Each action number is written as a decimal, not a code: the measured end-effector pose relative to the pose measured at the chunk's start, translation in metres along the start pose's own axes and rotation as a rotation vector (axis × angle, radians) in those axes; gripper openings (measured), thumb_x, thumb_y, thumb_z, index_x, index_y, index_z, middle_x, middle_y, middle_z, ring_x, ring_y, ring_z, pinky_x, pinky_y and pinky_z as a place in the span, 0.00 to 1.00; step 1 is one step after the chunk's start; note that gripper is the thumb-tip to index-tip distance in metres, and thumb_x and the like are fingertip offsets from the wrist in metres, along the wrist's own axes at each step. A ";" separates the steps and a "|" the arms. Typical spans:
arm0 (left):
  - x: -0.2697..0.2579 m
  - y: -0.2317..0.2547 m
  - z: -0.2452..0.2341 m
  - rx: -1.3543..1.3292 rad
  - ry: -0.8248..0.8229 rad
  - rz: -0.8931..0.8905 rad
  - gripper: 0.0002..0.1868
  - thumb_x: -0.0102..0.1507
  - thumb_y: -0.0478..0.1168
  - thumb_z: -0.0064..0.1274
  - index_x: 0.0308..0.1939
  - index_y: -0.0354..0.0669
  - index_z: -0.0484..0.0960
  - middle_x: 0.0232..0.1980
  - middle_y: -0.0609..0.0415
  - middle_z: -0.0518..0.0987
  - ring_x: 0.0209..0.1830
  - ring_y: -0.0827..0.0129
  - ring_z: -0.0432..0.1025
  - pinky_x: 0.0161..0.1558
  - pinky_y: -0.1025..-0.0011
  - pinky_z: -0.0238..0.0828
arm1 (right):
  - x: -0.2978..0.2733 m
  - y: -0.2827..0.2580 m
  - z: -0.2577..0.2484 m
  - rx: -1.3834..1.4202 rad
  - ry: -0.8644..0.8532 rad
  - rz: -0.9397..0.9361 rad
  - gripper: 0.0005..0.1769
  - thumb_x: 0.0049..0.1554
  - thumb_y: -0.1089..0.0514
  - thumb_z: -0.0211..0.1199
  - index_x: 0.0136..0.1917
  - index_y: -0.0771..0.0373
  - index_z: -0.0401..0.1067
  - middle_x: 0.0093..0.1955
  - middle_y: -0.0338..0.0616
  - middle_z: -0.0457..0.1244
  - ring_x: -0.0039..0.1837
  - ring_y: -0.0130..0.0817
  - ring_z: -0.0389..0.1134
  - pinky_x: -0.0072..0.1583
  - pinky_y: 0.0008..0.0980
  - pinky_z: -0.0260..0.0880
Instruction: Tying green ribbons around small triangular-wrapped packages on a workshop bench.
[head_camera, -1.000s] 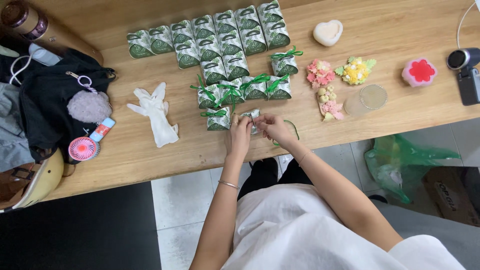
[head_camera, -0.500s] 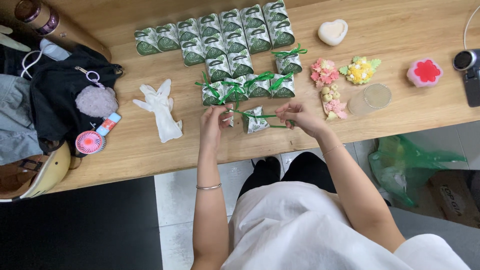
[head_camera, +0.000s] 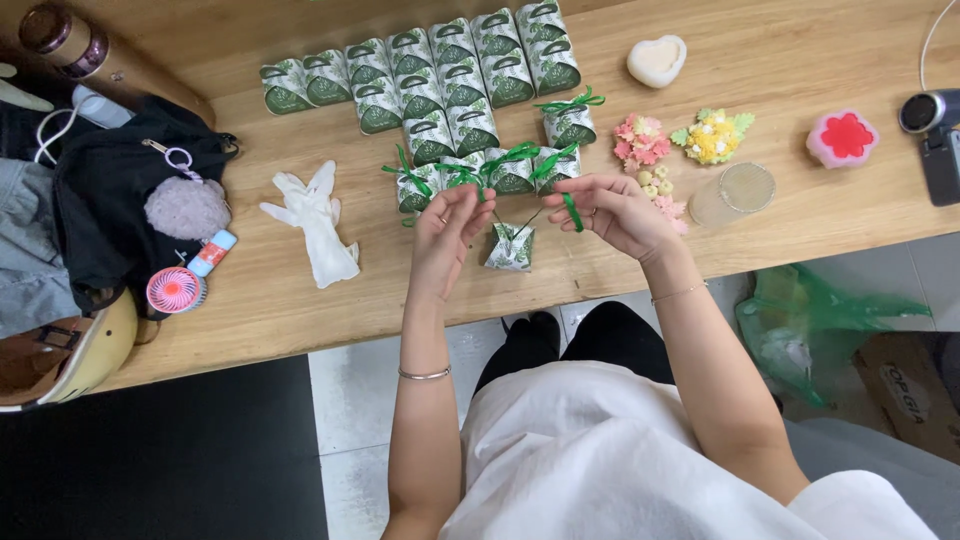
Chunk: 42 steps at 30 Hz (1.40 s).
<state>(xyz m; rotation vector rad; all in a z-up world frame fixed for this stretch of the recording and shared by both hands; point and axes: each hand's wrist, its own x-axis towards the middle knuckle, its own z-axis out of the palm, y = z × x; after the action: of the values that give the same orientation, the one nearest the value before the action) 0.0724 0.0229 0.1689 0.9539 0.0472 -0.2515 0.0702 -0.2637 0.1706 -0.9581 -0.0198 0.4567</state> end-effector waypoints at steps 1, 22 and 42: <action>-0.004 0.002 0.007 0.031 -0.016 -0.004 0.12 0.70 0.36 0.52 0.56 0.34 0.77 0.53 0.46 0.83 0.52 0.69 0.79 0.56 0.73 0.76 | -0.002 0.000 0.002 0.032 -0.034 -0.020 0.19 0.60 0.66 0.59 0.63 0.75 0.72 0.59 0.60 0.70 0.57 0.44 0.76 0.57 0.37 0.76; -0.006 -0.005 0.056 0.374 -0.125 0.226 0.09 0.68 0.35 0.60 0.50 0.33 0.82 0.48 0.49 0.85 0.47 0.74 0.78 0.52 0.76 0.75 | 0.001 0.000 0.055 -0.112 0.199 -0.125 0.11 0.66 0.58 0.58 0.50 0.68 0.77 0.39 0.42 0.67 0.37 0.27 0.67 0.40 0.26 0.66; 0.003 -0.030 0.035 0.347 0.160 0.131 0.18 0.59 0.38 0.69 0.48 0.34 0.80 0.34 0.53 0.82 0.32 0.78 0.76 0.35 0.80 0.73 | -0.015 0.001 0.081 -0.849 0.173 -0.328 0.12 0.59 0.62 0.67 0.55 0.63 0.70 0.34 0.33 0.61 0.35 0.20 0.62 0.37 0.24 0.62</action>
<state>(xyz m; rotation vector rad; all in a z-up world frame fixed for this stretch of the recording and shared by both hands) 0.0659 -0.0225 0.1644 1.3162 0.0896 -0.0615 0.0386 -0.2052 0.2194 -1.7908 -0.2257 0.0375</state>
